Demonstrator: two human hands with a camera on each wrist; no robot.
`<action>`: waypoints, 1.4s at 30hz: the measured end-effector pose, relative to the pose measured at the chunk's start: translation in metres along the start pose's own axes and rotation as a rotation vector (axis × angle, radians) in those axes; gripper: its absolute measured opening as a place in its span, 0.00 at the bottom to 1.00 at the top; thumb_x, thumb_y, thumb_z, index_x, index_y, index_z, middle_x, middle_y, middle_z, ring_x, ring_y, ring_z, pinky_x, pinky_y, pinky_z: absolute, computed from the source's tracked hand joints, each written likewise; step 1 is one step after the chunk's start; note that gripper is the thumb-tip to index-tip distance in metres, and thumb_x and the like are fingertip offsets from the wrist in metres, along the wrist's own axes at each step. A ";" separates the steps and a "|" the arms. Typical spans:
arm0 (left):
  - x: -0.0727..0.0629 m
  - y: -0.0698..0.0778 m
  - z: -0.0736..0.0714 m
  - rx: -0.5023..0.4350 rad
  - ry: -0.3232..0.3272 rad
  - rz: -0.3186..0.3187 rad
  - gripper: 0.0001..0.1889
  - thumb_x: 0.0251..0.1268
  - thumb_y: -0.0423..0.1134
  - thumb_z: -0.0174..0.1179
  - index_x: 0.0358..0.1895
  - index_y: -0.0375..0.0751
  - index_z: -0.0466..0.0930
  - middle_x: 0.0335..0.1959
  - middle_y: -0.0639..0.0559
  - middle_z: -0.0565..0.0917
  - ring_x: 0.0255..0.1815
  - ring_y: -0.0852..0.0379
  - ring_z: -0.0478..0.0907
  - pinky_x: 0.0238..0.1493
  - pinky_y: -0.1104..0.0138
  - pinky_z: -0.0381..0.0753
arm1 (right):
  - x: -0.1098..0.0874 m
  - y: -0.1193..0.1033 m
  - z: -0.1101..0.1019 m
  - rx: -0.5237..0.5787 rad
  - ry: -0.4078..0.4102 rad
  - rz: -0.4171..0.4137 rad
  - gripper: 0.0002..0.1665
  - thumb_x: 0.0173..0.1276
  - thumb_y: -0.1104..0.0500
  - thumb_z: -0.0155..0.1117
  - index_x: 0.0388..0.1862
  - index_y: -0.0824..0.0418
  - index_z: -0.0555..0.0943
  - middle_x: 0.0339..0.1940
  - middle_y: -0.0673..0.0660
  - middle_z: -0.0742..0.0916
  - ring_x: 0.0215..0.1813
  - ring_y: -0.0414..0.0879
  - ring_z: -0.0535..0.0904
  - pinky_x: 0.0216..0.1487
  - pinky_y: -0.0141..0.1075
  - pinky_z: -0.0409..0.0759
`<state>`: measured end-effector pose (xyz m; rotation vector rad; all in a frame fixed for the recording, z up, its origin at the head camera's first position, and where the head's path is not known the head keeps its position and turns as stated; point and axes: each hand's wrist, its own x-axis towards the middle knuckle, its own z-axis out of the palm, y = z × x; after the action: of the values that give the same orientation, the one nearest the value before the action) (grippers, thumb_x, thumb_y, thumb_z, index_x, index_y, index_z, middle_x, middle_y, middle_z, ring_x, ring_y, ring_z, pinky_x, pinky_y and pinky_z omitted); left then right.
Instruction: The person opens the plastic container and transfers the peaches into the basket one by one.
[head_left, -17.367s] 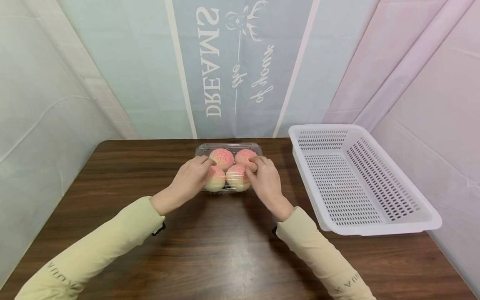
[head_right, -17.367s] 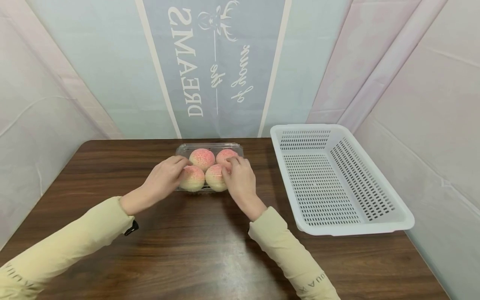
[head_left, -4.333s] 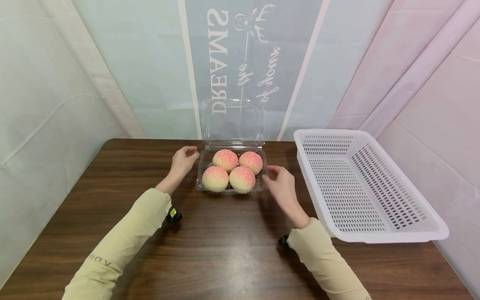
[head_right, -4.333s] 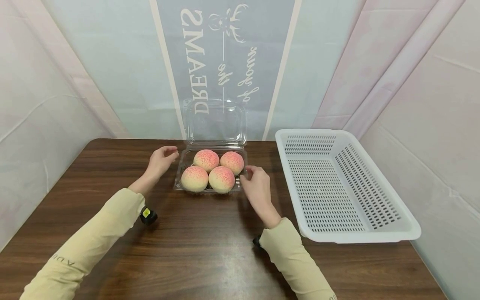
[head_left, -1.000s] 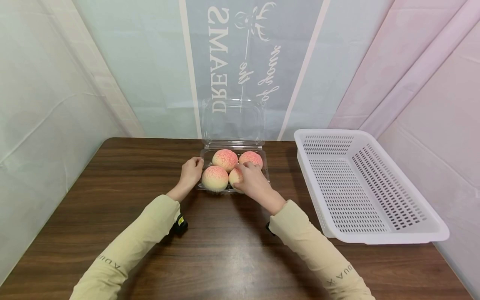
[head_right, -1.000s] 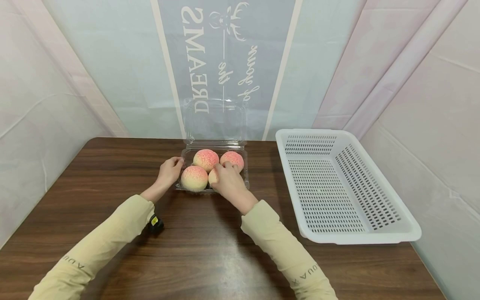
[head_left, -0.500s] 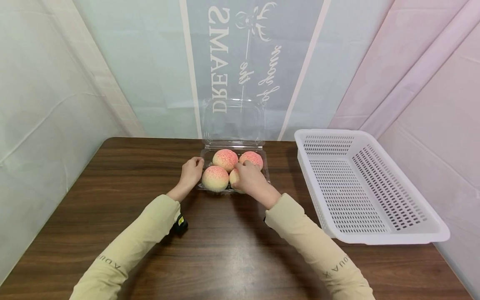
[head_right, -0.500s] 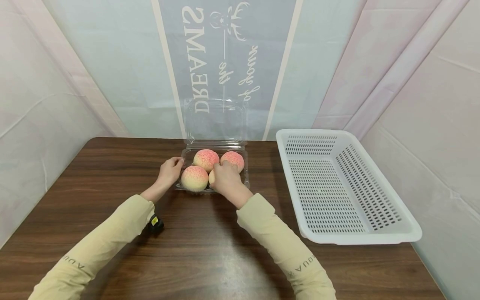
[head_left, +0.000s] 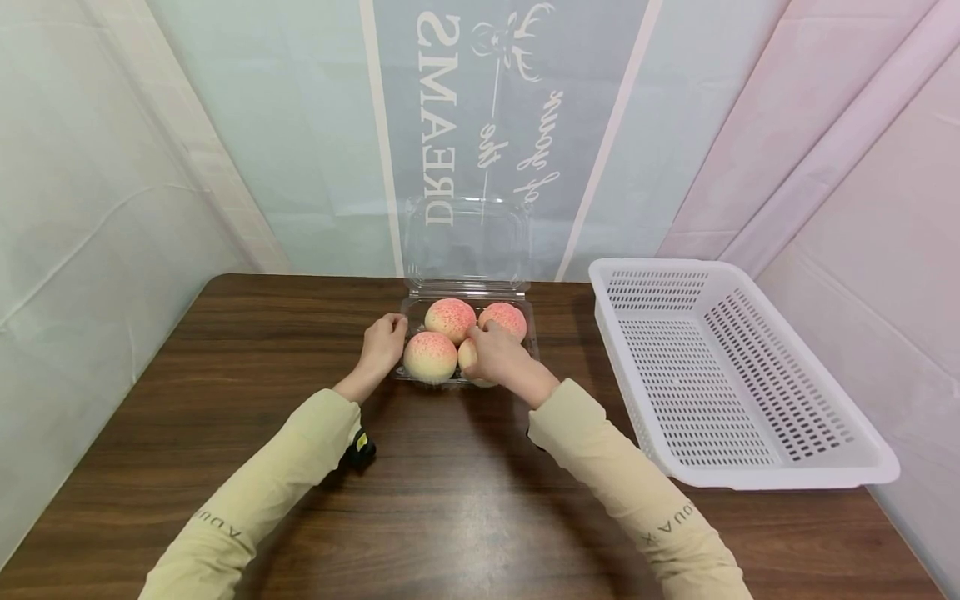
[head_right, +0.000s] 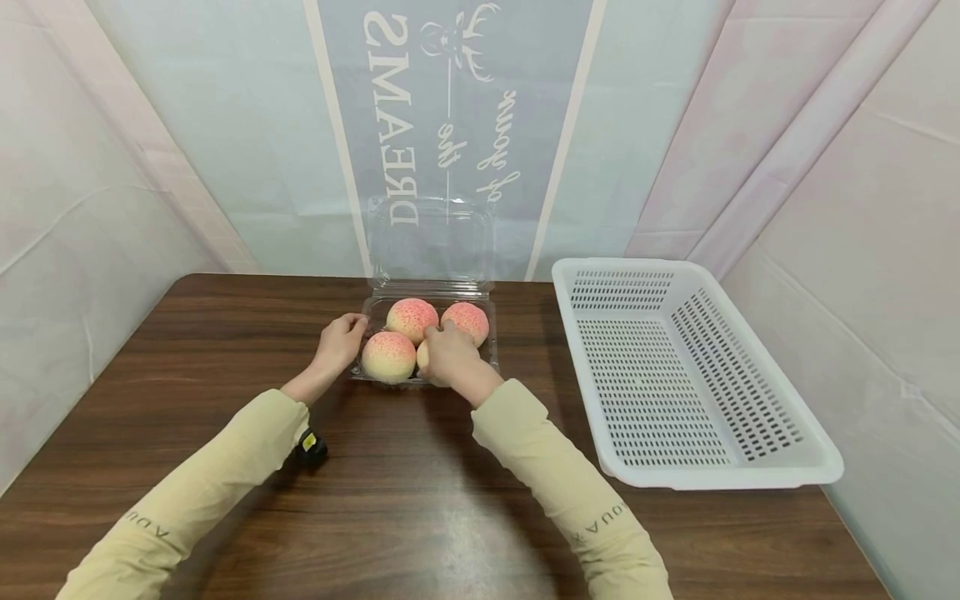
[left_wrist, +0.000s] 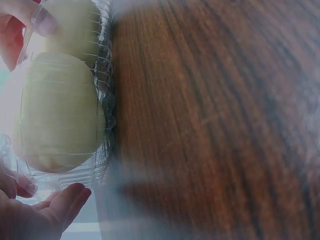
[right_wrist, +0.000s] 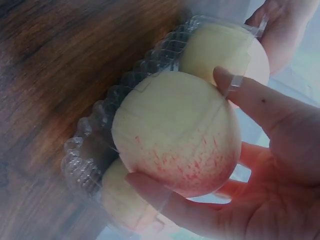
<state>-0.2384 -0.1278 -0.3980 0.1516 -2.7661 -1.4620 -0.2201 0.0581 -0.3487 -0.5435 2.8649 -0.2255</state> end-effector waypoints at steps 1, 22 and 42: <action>0.000 0.000 0.000 0.000 0.000 -0.001 0.21 0.73 0.39 0.38 0.59 0.26 0.66 0.46 0.34 0.76 0.36 0.48 0.72 0.36 0.62 0.71 | 0.000 0.000 0.000 0.004 -0.009 -0.003 0.36 0.53 0.52 0.67 0.60 0.62 0.68 0.54 0.64 0.74 0.53 0.54 0.72 0.48 0.44 0.74; -0.003 0.001 0.000 0.012 0.017 0.020 0.20 0.73 0.38 0.38 0.58 0.26 0.67 0.43 0.34 0.77 0.34 0.48 0.73 0.35 0.62 0.72 | -0.002 -0.006 -0.002 0.060 0.051 0.056 0.35 0.45 0.54 0.73 0.55 0.58 0.73 0.48 0.59 0.78 0.51 0.51 0.72 0.47 0.46 0.72; -0.005 0.002 0.001 0.002 0.010 0.021 0.21 0.74 0.39 0.37 0.59 0.27 0.66 0.42 0.35 0.77 0.33 0.49 0.73 0.34 0.62 0.72 | -0.008 -0.012 -0.006 0.034 0.078 0.064 0.33 0.48 0.56 0.72 0.54 0.56 0.71 0.44 0.61 0.76 0.42 0.58 0.69 0.41 0.46 0.68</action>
<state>-0.2339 -0.1254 -0.3968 0.1299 -2.7526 -1.4499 -0.2107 0.0508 -0.3396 -0.4459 2.9426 -0.2904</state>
